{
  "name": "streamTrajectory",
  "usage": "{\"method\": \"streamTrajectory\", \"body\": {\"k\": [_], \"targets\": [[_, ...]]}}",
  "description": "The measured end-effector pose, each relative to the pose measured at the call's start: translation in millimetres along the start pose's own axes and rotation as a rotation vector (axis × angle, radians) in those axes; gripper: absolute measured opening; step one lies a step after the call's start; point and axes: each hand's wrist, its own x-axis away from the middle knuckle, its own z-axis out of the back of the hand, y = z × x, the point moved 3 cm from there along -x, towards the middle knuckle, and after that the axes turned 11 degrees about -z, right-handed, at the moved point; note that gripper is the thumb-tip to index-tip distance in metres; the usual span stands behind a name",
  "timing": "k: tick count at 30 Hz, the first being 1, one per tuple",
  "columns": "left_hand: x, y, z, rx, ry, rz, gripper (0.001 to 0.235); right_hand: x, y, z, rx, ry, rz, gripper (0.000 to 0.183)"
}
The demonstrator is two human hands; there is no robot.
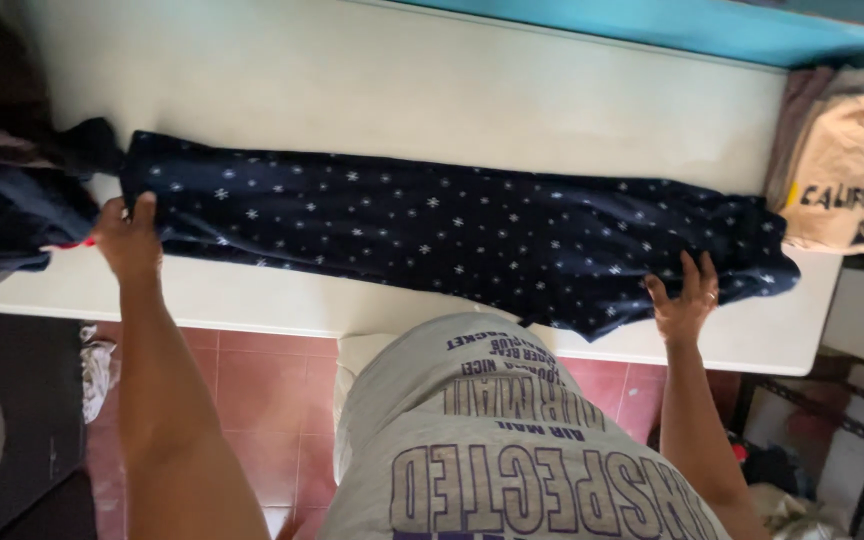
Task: Carefully folding a pair of dark blue patterned pajama pants on a flat surface.
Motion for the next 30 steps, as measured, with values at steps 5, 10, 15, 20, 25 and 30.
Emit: {"method": "streamTrajectory", "body": {"k": [5, 10, 15, 20, 25, 30], "targets": [[5.8, -2.5, 5.0, -0.317, 0.031, -0.103, 0.032, -1.5, 4.6, -2.2, -0.001, 0.022, 0.044, 0.074], [1.6, 45.7, 4.8, -0.415, 0.018, -0.036, 0.03, -2.6, -2.8, 7.2, 0.013, -0.005, 0.001, 0.075], [10.5, 100.1, -32.3, -0.512, 0.078, -0.26, 0.04, -5.7, -35.2, 9.7, 0.051, -0.017, -0.003, 0.075], [67.5, 237.7, -98.5, -0.128, -0.003, -0.524, 0.042, 1.8, -115.0, -9.1, 0.046, 0.129, 0.117, 0.062], [85.4, 263.1, -133.8, -0.315, -0.325, -0.453, 0.066, 9.7, -189.7, -45.5, 0.106, -0.059, -0.016, 0.068], [64.2, 246.4, -127.4, -0.336, -0.389, -0.278, 0.076, -6.3, -180.5, -46.1, 0.087, -0.116, 0.018, 0.067]]}}
